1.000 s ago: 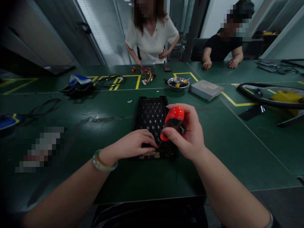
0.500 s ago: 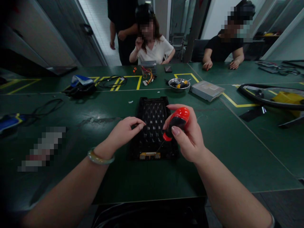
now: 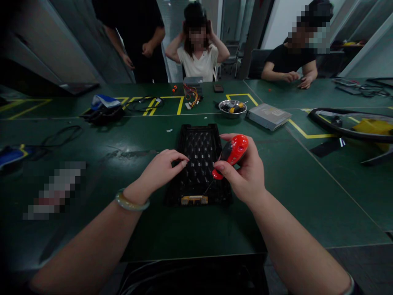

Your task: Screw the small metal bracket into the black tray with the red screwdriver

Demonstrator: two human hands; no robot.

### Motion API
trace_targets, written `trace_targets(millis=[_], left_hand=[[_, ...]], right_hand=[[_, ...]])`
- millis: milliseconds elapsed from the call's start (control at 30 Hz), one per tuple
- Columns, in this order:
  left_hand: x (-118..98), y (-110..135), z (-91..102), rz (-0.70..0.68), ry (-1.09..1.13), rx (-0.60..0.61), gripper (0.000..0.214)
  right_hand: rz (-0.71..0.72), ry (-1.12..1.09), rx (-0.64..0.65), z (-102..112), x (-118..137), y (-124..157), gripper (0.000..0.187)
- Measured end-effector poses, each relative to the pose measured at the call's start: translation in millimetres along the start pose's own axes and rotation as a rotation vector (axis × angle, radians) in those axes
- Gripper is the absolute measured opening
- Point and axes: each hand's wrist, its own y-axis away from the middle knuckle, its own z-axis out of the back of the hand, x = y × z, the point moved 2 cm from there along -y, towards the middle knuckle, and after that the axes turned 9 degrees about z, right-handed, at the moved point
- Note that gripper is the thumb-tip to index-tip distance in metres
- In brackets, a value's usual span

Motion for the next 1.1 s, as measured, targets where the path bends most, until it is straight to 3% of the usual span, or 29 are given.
trace_targets(millis=[233, 767, 1100], left_hand=[[-2, 1, 0.8, -0.011, -0.014, 0.020, 0.020], [-1, 2, 1.1, -0.022, -0.041, 0.038, 0.021], [-3, 3, 4.9, -0.070, -0.094, 0.081, 0.021]], right_hand=[[0.012, 0.015, -0.007, -2, 3, -3, 0.045], [-0.032, -0.223, 0.127, 0, 10, -8, 0.041], [-0.039, -0.179, 0.175, 1, 13, -11, 0.047]])
